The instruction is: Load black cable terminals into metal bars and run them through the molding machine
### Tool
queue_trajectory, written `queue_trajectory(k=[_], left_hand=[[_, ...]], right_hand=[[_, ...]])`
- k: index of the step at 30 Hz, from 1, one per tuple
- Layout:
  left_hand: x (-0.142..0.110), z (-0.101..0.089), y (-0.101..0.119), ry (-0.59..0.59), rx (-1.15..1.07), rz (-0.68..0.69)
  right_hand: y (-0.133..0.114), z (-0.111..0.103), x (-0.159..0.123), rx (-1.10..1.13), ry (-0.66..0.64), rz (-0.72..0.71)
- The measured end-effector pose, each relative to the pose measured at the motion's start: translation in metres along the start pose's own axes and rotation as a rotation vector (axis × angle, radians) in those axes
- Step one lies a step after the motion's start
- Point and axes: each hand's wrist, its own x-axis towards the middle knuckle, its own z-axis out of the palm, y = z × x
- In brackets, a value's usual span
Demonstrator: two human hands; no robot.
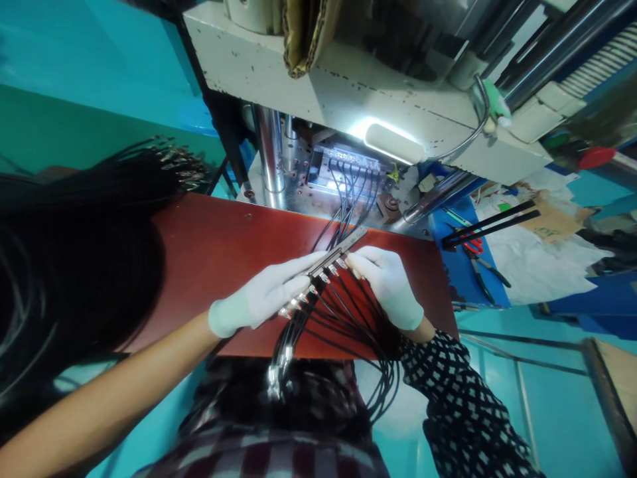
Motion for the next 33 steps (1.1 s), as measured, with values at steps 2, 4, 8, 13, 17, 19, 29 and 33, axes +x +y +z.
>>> queue_trajectory(k=[2, 4, 8, 13, 17, 19, 29, 33], left_hand=[[0.000, 0.000, 0.000, -0.009, -0.034, 0.001], [0.000, 0.001, 0.000, -0.014, -0.100, 0.001], [0.000, 0.001, -0.001, 0.020, -0.167, -0.025], [0.000, 0.000, -0.001, 0.004, -0.148, -0.022], [-0.001, 0.000, 0.000, -0.011, -0.110, -0.051], [-0.002, 0.000, 0.000, -0.010, -0.073, -0.053], [-0.002, 0.003, -0.006, -0.006, 0.191, 0.035], [-0.003, 0.004, -0.007, -0.004, 0.200, 0.051]], right_hand=[[0.000, -0.001, 0.000, 0.005, 0.010, 0.019], [0.002, -0.002, 0.000, 0.024, -0.003, 0.039], [0.004, -0.002, -0.002, 0.033, -0.014, 0.038], [0.002, -0.001, -0.003, 0.027, 0.000, 0.016], [0.002, -0.001, -0.004, 0.023, 0.013, 0.001], [0.003, 0.000, -0.003, 0.004, 0.018, -0.005], [0.021, 0.005, 0.000, -0.158, 0.040, -0.122], [0.025, 0.002, -0.011, -0.387, 0.143, -0.266]])
